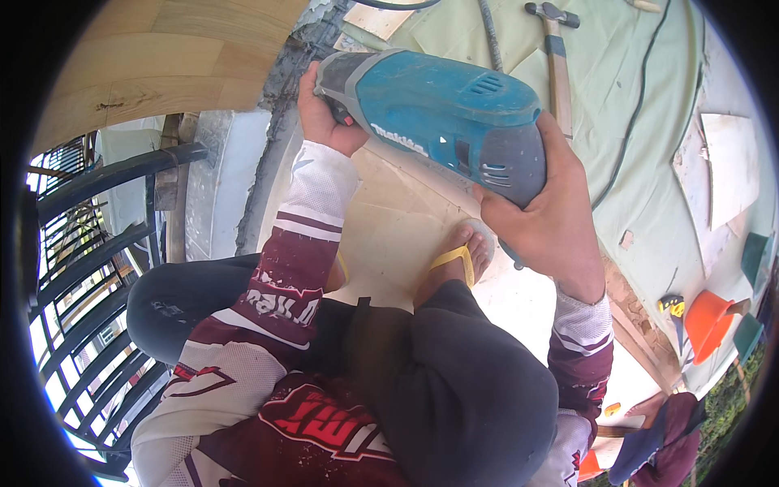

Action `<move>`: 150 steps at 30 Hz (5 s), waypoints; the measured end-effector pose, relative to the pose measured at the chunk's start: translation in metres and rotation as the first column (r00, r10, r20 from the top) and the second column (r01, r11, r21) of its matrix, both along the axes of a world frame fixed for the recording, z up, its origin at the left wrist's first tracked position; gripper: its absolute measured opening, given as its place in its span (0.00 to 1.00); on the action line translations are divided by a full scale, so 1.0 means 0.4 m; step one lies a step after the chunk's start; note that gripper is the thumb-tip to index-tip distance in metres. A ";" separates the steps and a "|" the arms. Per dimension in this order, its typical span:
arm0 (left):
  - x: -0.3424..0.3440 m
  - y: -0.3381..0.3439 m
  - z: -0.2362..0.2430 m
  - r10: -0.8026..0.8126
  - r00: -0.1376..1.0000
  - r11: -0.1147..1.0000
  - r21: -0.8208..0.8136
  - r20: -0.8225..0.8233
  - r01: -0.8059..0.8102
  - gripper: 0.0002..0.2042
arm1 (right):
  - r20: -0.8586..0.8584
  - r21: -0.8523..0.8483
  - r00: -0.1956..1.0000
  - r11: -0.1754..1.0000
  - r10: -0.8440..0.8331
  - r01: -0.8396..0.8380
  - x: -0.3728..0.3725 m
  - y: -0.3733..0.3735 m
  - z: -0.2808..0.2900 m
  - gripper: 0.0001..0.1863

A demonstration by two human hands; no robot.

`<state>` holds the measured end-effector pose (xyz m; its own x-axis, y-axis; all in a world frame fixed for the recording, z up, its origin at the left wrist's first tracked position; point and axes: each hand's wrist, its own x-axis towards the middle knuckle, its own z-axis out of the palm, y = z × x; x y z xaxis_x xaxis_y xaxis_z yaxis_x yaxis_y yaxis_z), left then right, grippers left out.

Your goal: The person uses a hammer and chisel to chip away at a concrete edge, then uses a reciprocating saw to cut along the same line. The person repeats chiseling and sawing to clear the area.

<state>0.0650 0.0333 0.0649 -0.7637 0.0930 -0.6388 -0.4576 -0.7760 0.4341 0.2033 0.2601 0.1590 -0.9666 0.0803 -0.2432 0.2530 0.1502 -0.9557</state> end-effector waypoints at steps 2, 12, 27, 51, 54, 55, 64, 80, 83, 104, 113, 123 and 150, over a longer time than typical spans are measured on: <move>0.016 0.009 0.005 0.005 1.000 0.999 -0.047 0.024 -0.003 0.22 | 0.071 -0.063 0.997 0.998 -0.019 0.024 0.011 0.014 -0.013 0.33; 0.017 -0.142 -0.092 -0.067 0.998 0.997 -0.049 0.003 0.067 0.22 | -0.012 0.119 0.992 0.986 0.122 -0.120 0.019 -0.101 -0.099 0.40; 0.093 -0.173 -0.100 0.132 0.977 0.672 0.740 -0.171 0.039 0.29 | -0.254 0.654 0.666 0.631 0.702 -0.416 0.000 -0.174 -0.030 0.44; -0.145 -0.012 -0.033 0.124 0.992 0.991 0.057 0.003 -0.124 0.25 | 0.132 0.096 0.967 0.968 0.219 -0.232 -0.334 0.010 0.073 0.26; -0.079 0.013 -0.012 0.127 0.990 0.992 0.015 0.064 -0.128 0.23 | 0.125 -0.055 0.986 0.993 0.109 -0.102 -0.219 0.054 0.000 0.24; -0.054 0.026 -0.010 0.137 0.987 0.991 -0.023 0.083 -0.135 0.22 | 0.143 -0.061 0.988 0.997 0.054 -0.045 -0.185 0.072 -0.020 0.25; -0.008 0.038 -0.020 0.063 0.985 0.989 -0.146 0.162 -0.039 0.20 | 0.328 -0.211 0.939 0.962 -0.099 0.176 -0.064 0.066 -0.120 0.27; -0.095 -0.012 -0.073 0.126 0.990 0.981 -0.156 0.065 -0.115 0.25 | 0.146 -0.077 0.983 0.992 0.114 -0.104 -0.235 0.091 -0.133 0.20; -0.071 -0.049 -0.079 0.058 0.996 0.975 -0.217 0.066 -0.043 0.25 | -0.015 0.037 0.995 0.994 0.104 -0.103 -0.168 0.038 -0.143 0.29; -0.036 0.033 -0.075 -0.075 0.977 0.966 -0.228 0.199 0.120 0.23 | 0.298 -0.480 0.954 0.869 0.031 0.122 -0.088 0.136 -0.256 0.22; -0.083 0.007 -0.099 0.054 0.979 0.974 -0.228 0.197 -0.008 0.26 | 0.276 -0.374 0.936 0.922 0.219 -0.105 -0.260 0.161 -0.266 0.21; 0.004 0.058 -0.111 -0.085 0.979 0.963 -0.238 0.185 0.129 0.23 | 0.474 -0.435 0.878 0.851 -0.060 0.293 -0.081 0.165 -0.269 0.27; -0.043 -0.004 -0.111 -0.120 0.958 0.957 -0.225 0.261 0.182 0.23 | 0.435 -0.550 0.899 0.806 0.053 0.218 -0.117 0.133 -0.340 0.27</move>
<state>0.0476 0.0318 0.0207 -0.5726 0.0127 -0.8197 -0.6757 -0.5735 0.4632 0.1565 0.3132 0.0232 -0.7592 -0.1302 -0.6377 0.6232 -0.4283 -0.6544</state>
